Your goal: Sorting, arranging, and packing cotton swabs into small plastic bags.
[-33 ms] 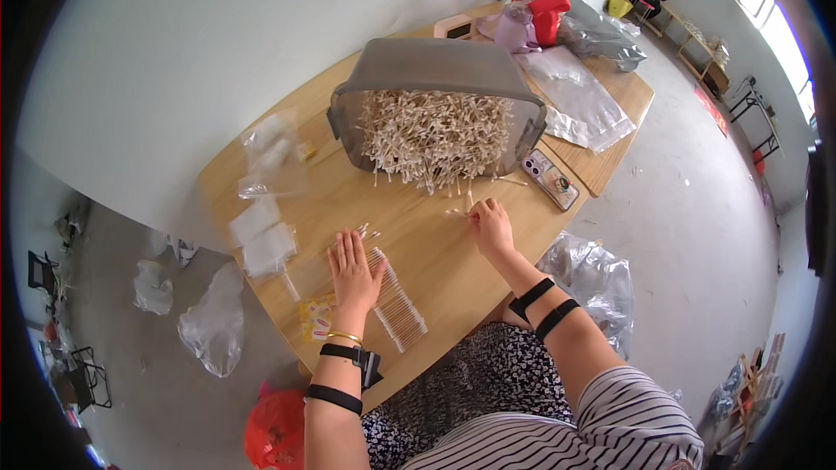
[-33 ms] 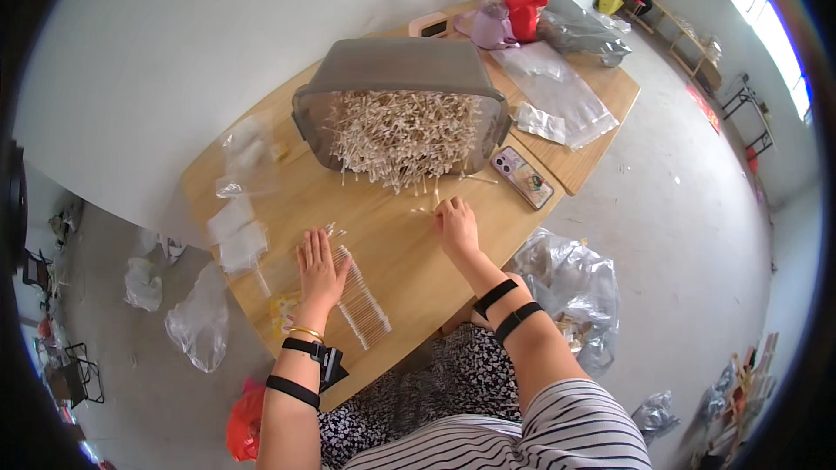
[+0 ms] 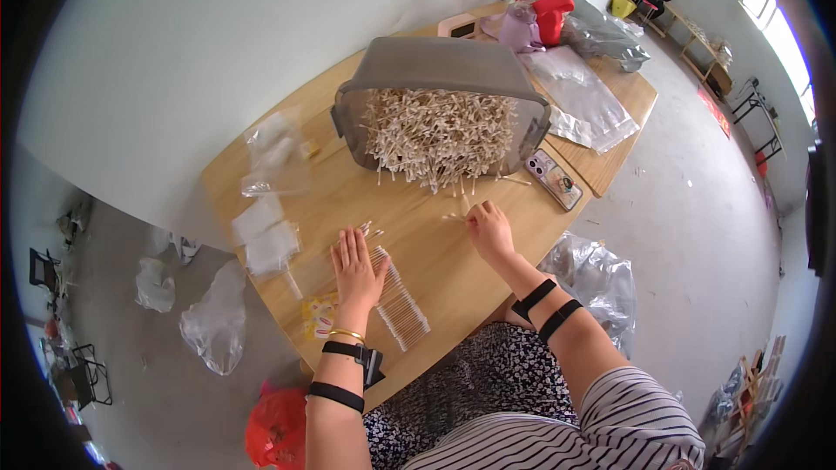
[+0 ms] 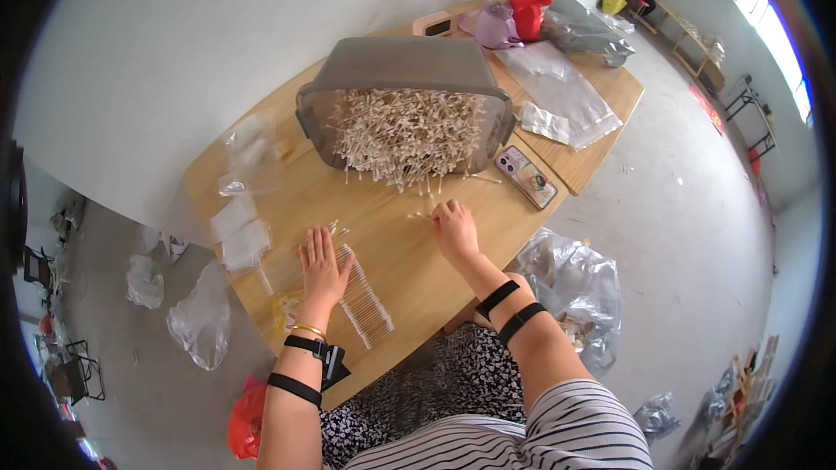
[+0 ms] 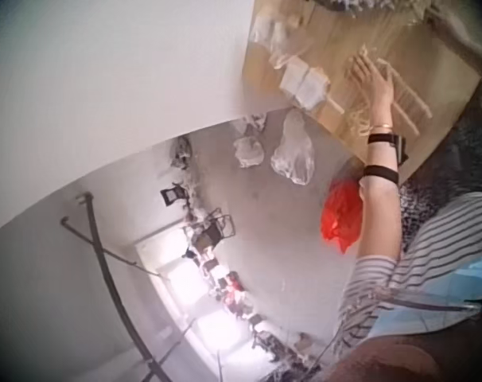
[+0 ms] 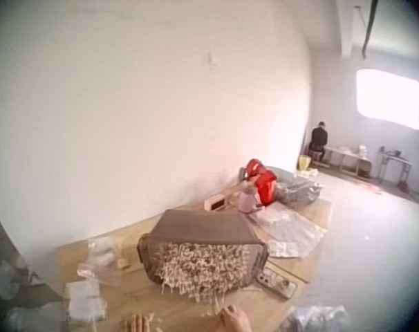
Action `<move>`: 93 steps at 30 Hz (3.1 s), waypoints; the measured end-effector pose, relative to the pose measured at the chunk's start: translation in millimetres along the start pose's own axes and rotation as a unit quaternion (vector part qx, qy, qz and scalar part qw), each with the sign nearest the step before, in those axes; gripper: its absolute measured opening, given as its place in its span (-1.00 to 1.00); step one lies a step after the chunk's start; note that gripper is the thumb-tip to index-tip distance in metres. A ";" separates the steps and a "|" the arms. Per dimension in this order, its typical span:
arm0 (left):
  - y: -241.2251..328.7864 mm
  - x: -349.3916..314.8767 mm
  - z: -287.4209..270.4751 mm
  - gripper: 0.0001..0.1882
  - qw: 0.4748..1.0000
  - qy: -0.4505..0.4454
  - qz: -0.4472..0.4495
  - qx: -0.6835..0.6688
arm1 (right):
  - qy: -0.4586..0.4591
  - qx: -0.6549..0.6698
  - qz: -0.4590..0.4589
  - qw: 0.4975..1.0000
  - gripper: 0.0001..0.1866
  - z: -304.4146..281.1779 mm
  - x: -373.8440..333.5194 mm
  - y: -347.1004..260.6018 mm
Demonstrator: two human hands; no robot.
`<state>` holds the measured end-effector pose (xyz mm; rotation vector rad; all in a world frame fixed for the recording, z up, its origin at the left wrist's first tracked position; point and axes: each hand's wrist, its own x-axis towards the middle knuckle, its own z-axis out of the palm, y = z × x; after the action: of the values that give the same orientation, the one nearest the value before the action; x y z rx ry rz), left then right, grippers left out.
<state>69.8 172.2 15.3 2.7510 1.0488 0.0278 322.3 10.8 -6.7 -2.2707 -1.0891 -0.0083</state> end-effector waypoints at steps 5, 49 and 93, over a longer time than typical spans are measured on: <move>-9.9 6.2 4.7 -0.09 0.999 0.006 0.009 -0.035 | -0.064 0.036 -0.134 0.988 -0.88 23.7 11.1 -53.8; -29.7 16.0 7.8 -0.08 0.993 0.061 0.038 -0.094 | -0.092 0.207 -0.187 0.956 -0.90 99.4 61.5 -132.5; -33.6 28.1 -23.1 -0.84 0.973 0.099 0.052 -0.203 | 0.033 0.051 0.041 0.997 -0.88 -6.3 -60.1 -27.9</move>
<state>66.7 219.3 30.0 2.4579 0.8282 0.4859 264.3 -21.7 -2.5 -2.2059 -0.9397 0.0072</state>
